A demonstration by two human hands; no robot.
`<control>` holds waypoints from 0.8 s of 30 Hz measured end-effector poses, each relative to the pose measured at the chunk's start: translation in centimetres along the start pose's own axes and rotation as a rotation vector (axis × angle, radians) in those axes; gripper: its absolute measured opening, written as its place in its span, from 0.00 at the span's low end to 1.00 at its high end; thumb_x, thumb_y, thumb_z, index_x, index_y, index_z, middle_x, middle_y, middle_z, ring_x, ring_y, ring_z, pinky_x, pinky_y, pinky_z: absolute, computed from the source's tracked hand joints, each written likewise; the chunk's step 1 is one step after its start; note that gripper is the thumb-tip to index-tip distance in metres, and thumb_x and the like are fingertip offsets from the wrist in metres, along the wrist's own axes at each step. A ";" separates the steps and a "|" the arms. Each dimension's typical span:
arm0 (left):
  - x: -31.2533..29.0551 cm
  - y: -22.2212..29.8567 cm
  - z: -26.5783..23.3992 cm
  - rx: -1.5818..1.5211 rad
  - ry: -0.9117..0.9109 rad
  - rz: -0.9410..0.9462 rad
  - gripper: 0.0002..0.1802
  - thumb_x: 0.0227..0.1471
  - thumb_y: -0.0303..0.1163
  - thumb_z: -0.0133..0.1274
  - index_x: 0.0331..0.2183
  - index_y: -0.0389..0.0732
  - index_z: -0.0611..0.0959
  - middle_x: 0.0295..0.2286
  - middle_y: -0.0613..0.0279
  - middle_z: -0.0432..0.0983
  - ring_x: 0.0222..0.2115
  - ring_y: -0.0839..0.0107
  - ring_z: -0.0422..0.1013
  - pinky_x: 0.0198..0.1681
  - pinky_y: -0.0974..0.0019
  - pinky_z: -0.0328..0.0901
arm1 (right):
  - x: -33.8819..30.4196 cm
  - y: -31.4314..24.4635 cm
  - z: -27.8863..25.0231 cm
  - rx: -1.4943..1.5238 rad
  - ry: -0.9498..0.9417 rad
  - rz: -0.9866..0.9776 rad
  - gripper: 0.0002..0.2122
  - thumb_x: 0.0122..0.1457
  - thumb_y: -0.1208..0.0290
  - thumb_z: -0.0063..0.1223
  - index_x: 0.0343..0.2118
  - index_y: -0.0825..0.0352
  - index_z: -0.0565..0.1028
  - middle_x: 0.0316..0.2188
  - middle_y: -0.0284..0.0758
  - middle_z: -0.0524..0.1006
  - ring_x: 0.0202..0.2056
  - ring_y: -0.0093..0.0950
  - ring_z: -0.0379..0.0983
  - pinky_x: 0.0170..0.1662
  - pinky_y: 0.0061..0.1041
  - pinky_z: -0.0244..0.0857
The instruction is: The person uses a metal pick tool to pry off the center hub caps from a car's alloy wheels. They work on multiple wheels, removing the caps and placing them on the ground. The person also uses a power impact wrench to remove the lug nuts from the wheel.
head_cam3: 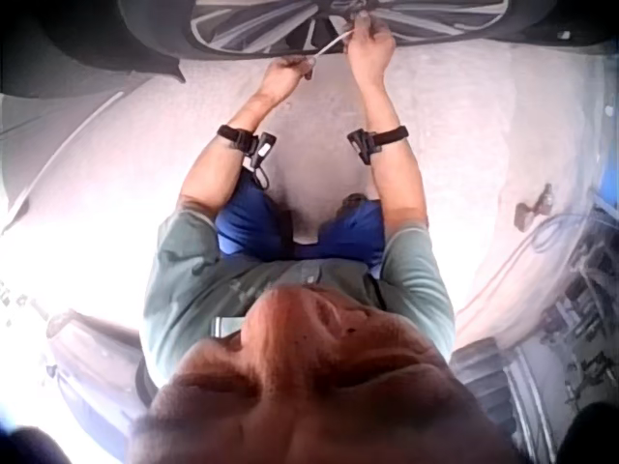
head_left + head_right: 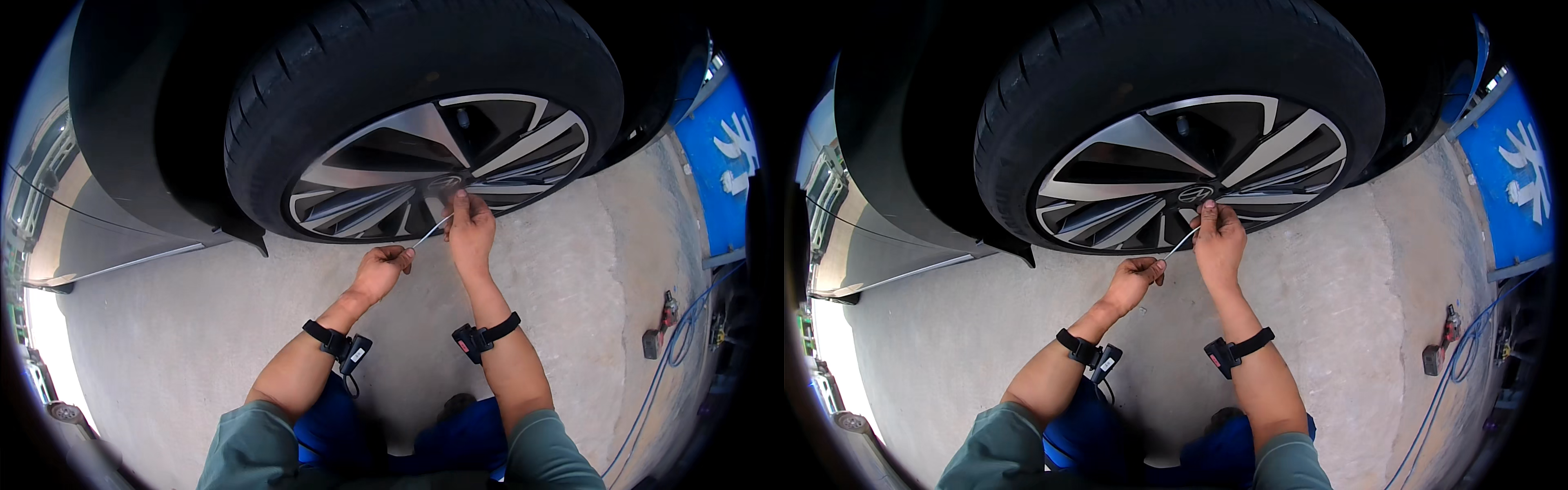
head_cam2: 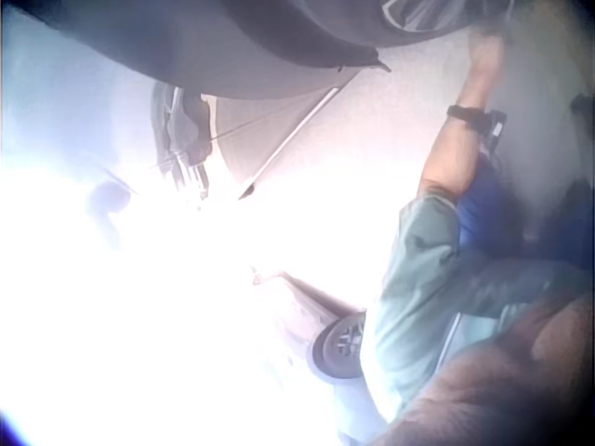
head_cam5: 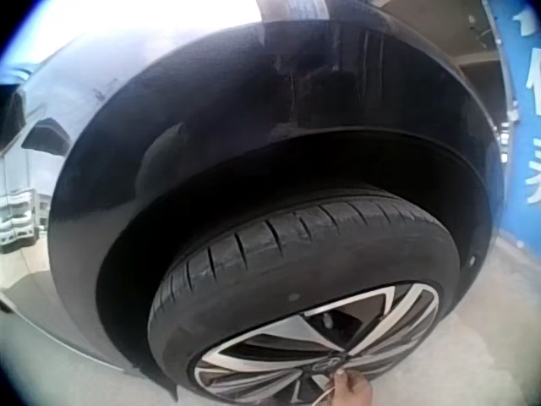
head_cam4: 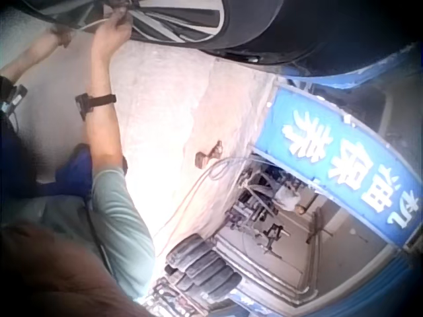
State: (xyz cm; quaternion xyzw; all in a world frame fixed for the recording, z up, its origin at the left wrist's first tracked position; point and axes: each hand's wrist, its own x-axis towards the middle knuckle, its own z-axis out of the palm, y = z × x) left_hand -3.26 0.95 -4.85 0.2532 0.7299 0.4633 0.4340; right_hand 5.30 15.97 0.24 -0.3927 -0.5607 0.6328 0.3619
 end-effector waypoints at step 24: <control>-1.1 0.3 -1.2 0.164 0.227 -0.063 0.24 0.60 0.47 0.52 0.22 0.37 0.82 0.16 0.64 0.68 0.21 0.74 0.62 0.29 0.66 0.60 | -0.7 3.1 0.9 0.208 -0.198 0.274 0.08 0.67 0.72 0.43 0.40 0.69 0.73 0.32 0.36 0.80 0.25 0.21 0.75 0.26 0.19 0.69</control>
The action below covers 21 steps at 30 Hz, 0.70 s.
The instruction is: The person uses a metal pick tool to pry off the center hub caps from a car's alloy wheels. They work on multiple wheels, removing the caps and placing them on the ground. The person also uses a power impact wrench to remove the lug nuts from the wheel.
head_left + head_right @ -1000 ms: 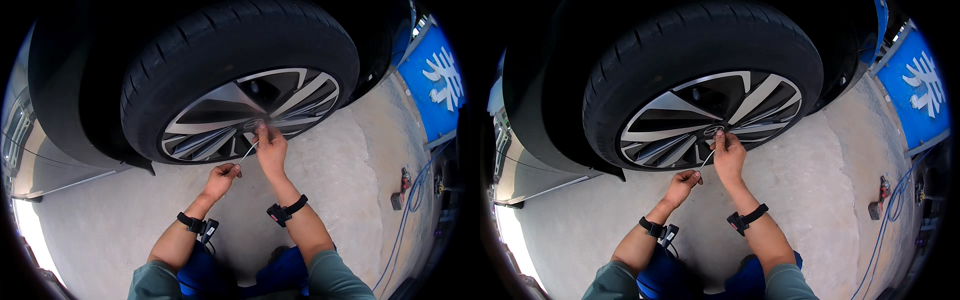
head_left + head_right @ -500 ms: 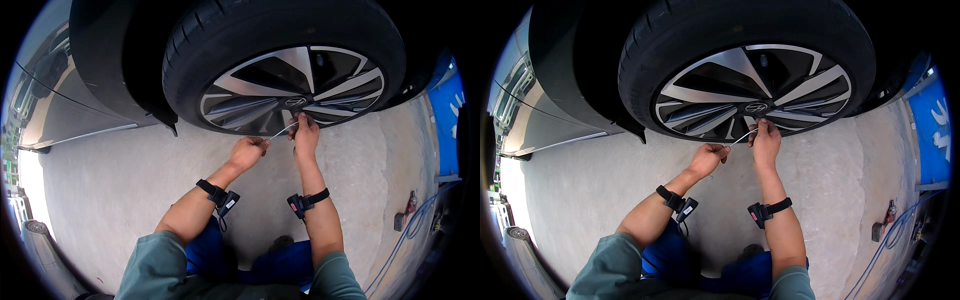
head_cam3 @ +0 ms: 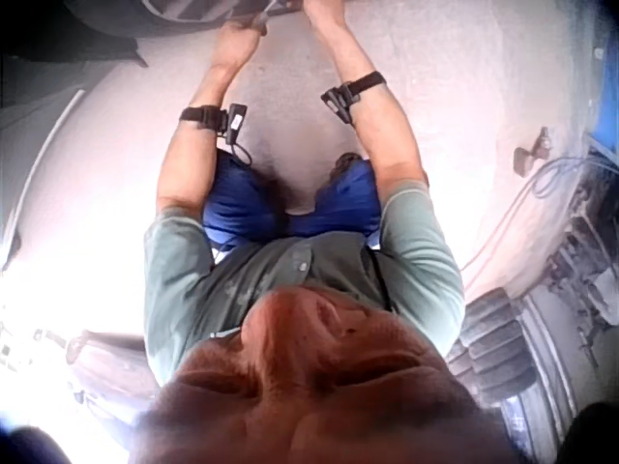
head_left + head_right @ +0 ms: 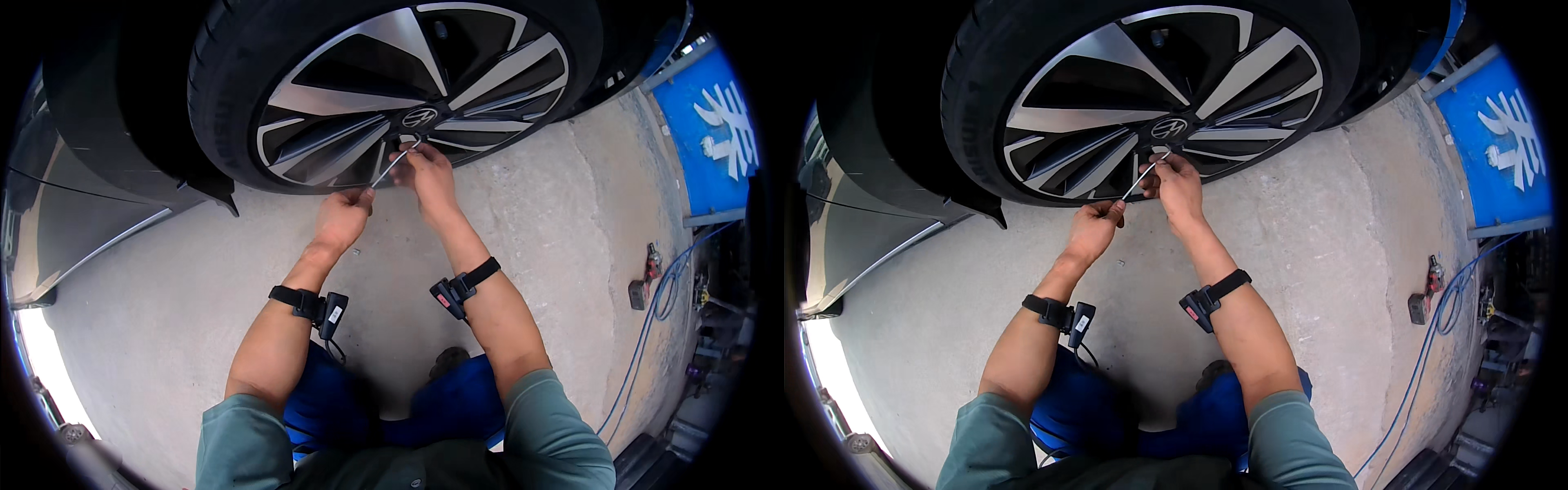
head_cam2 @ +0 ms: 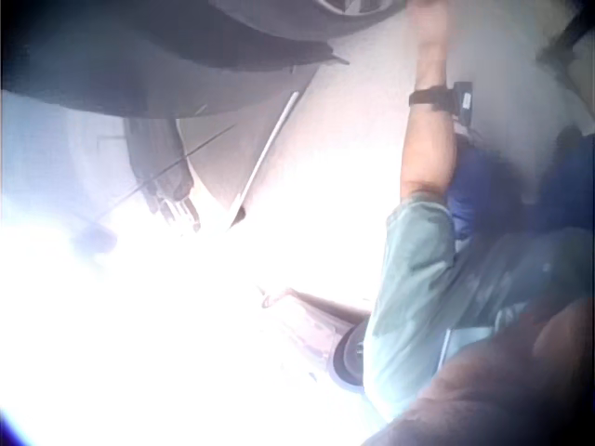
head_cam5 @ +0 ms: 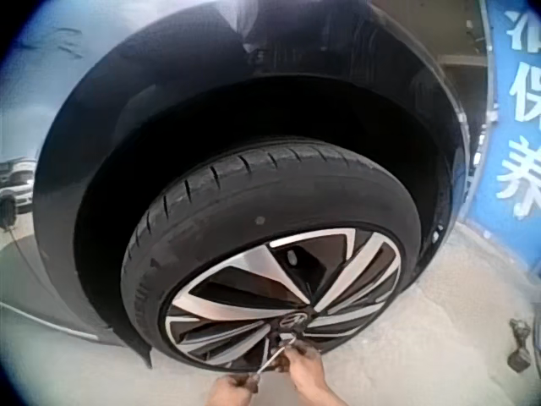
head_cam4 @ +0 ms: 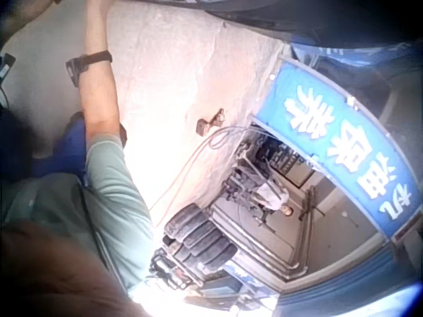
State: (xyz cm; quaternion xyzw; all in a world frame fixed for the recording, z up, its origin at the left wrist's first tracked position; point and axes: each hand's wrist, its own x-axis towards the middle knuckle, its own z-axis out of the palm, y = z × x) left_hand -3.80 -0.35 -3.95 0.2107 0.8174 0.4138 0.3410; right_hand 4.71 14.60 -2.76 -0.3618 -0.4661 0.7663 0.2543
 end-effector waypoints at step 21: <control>0.2 -0.2 1.8 -0.228 0.116 0.141 0.24 0.65 0.43 0.49 0.22 0.38 0.78 0.16 0.76 0.59 0.19 0.82 0.51 0.23 0.72 0.47 | 0.4 -0.8 2.6 -0.200 -0.041 -0.293 0.08 0.66 0.72 0.46 0.34 0.71 0.74 0.22 0.33 0.79 0.21 0.19 0.72 0.27 0.22 0.67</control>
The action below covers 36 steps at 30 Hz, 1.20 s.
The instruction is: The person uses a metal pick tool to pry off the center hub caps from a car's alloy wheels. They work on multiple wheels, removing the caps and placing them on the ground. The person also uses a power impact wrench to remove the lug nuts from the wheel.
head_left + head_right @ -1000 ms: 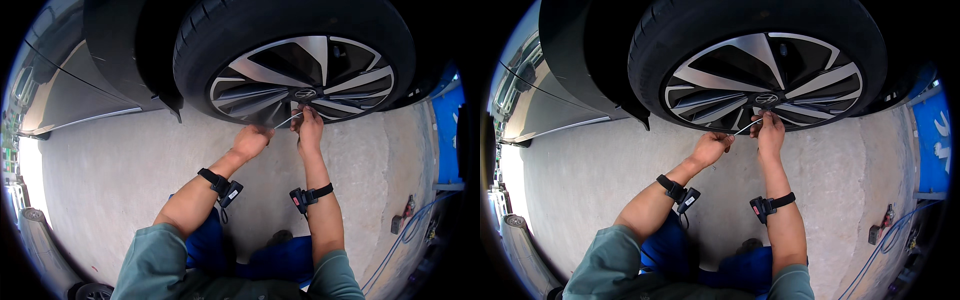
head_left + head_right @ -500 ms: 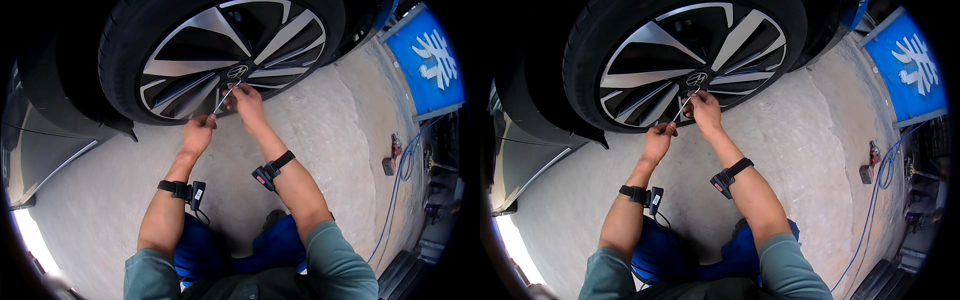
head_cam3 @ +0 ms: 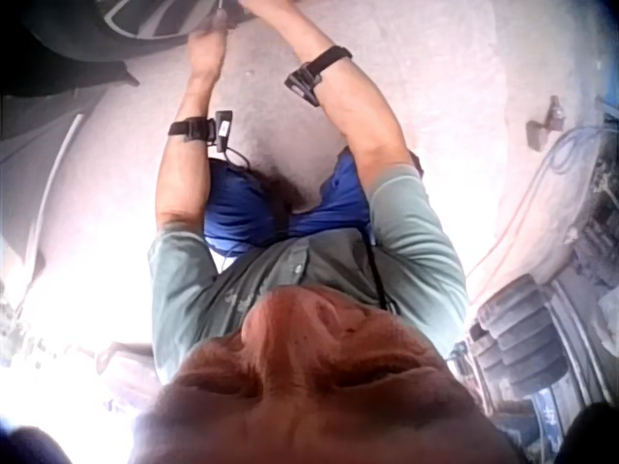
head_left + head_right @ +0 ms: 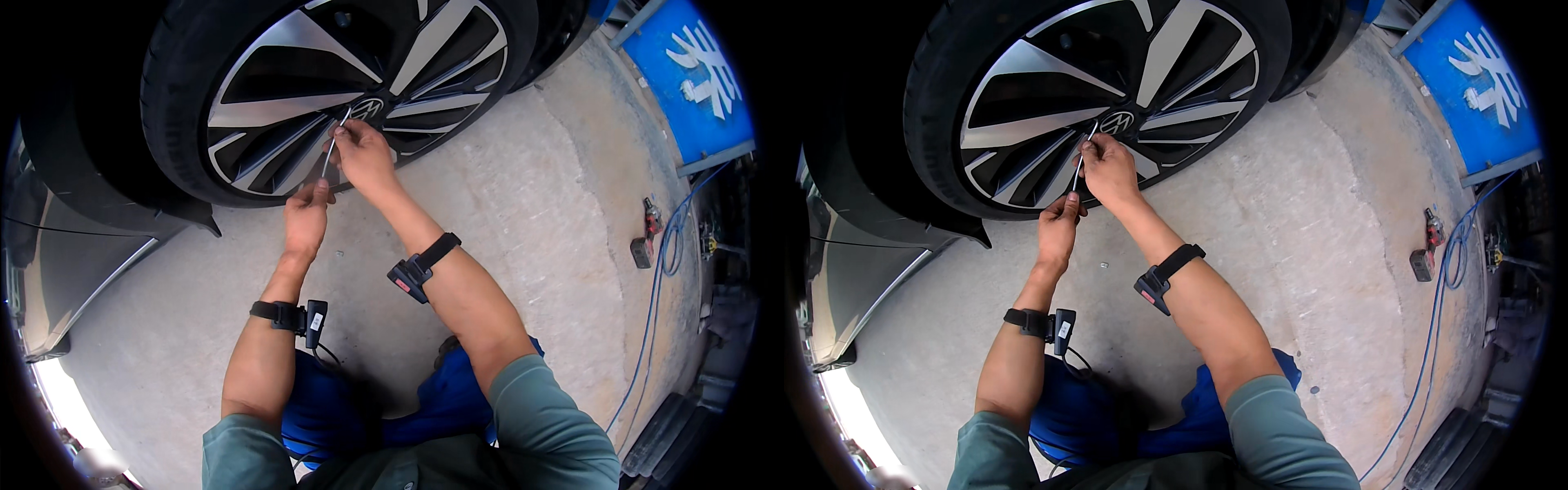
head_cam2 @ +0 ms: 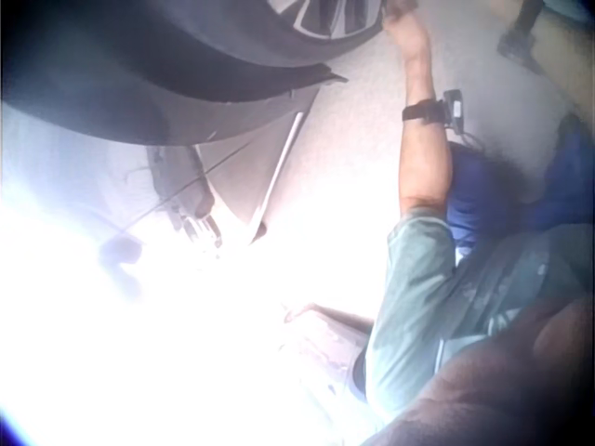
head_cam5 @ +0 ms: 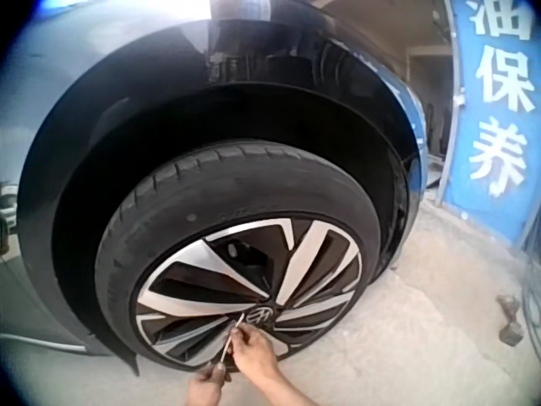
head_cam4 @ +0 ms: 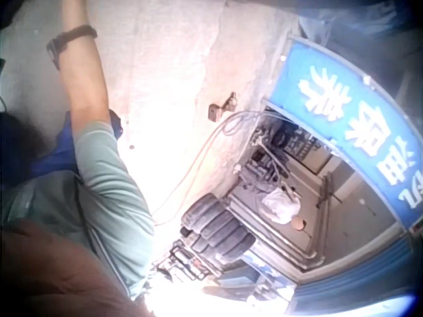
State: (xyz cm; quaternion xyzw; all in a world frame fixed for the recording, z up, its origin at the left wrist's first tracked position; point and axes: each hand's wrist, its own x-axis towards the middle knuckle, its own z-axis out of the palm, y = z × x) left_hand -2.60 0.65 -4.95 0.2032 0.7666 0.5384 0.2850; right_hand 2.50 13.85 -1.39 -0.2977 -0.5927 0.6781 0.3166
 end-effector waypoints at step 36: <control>0.2 -3.0 6.8 -0.393 -0.061 -0.180 0.20 0.67 0.45 0.41 0.41 0.38 0.77 0.22 0.72 0.68 0.22 0.81 0.61 0.27 0.73 0.57 | 0.9 3.7 0.9 -0.108 0.042 -0.030 0.16 0.70 0.60 0.44 0.28 0.67 0.72 0.17 0.25 0.67 0.18 0.18 0.60 0.21 0.21 0.55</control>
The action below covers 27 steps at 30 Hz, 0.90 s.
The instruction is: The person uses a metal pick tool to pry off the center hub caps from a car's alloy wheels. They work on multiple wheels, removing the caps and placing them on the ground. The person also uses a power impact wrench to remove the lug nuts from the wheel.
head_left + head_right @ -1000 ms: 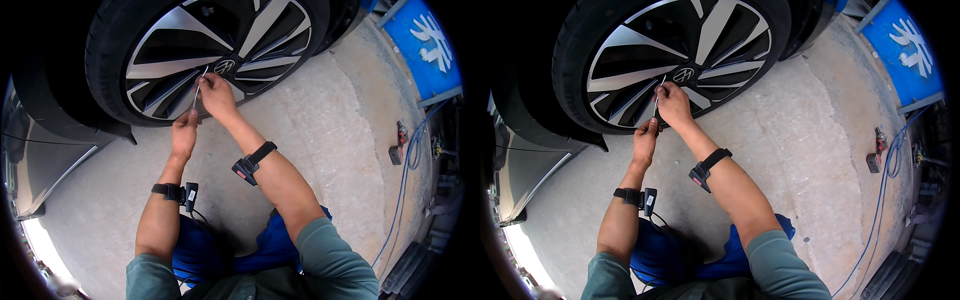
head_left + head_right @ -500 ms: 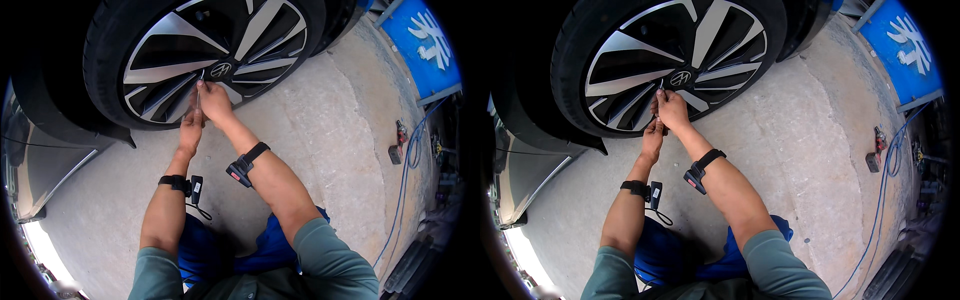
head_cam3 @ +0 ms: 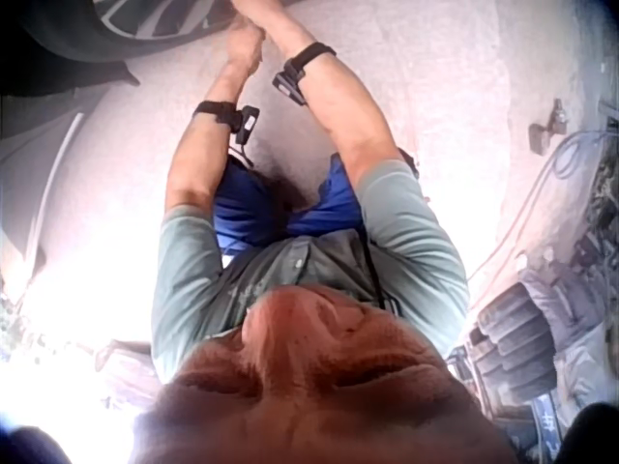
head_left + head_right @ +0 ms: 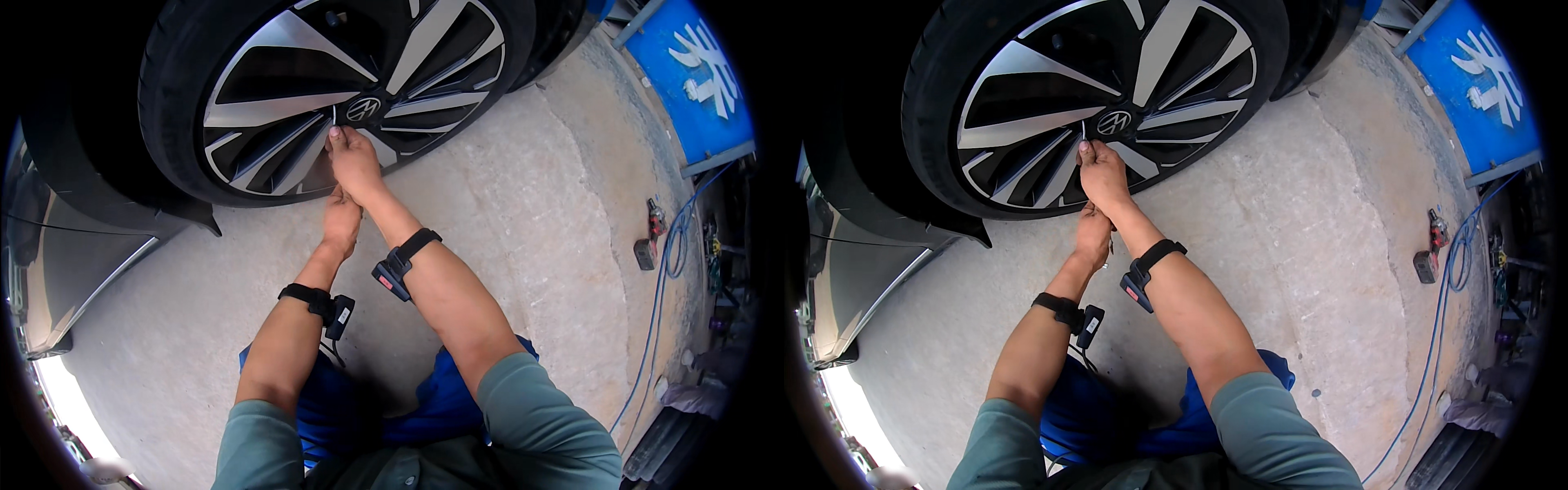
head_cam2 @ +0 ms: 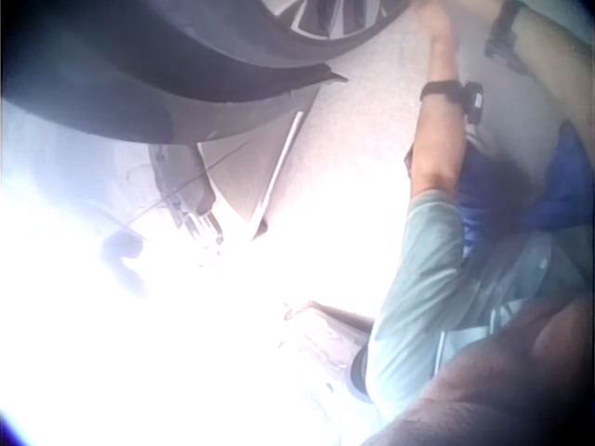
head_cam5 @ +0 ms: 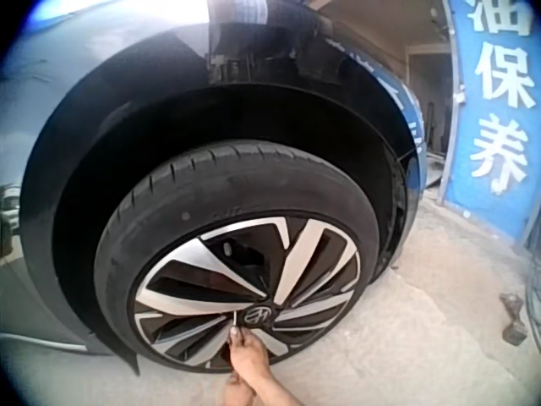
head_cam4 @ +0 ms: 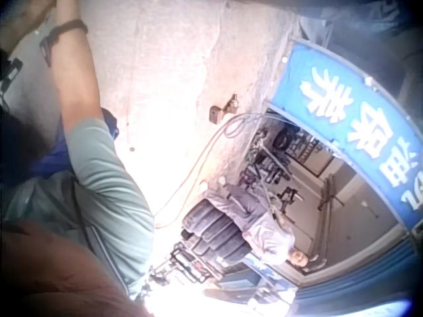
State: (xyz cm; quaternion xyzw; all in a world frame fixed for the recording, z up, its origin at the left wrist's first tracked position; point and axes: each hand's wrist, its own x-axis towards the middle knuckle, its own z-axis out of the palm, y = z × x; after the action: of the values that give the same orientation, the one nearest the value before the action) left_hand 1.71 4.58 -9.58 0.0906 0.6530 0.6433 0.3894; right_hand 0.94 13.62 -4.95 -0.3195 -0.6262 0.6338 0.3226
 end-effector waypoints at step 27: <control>-5.3 2.3 0.9 0.120 0.060 -0.030 0.21 0.68 0.46 0.41 0.28 0.41 0.72 0.15 0.74 0.61 0.14 0.82 0.53 0.16 0.71 0.49 | -2.5 -4.9 -2.9 0.279 -0.182 0.402 0.13 0.69 0.62 0.44 0.31 0.66 0.70 0.21 0.27 0.69 0.20 0.19 0.64 0.21 0.23 0.59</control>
State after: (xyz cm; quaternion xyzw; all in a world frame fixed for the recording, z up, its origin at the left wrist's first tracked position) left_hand 5.03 2.35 -5.27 0.0847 0.7028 0.5997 0.3732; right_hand 4.77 13.29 -0.08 -0.3317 -0.4830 0.7915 0.1736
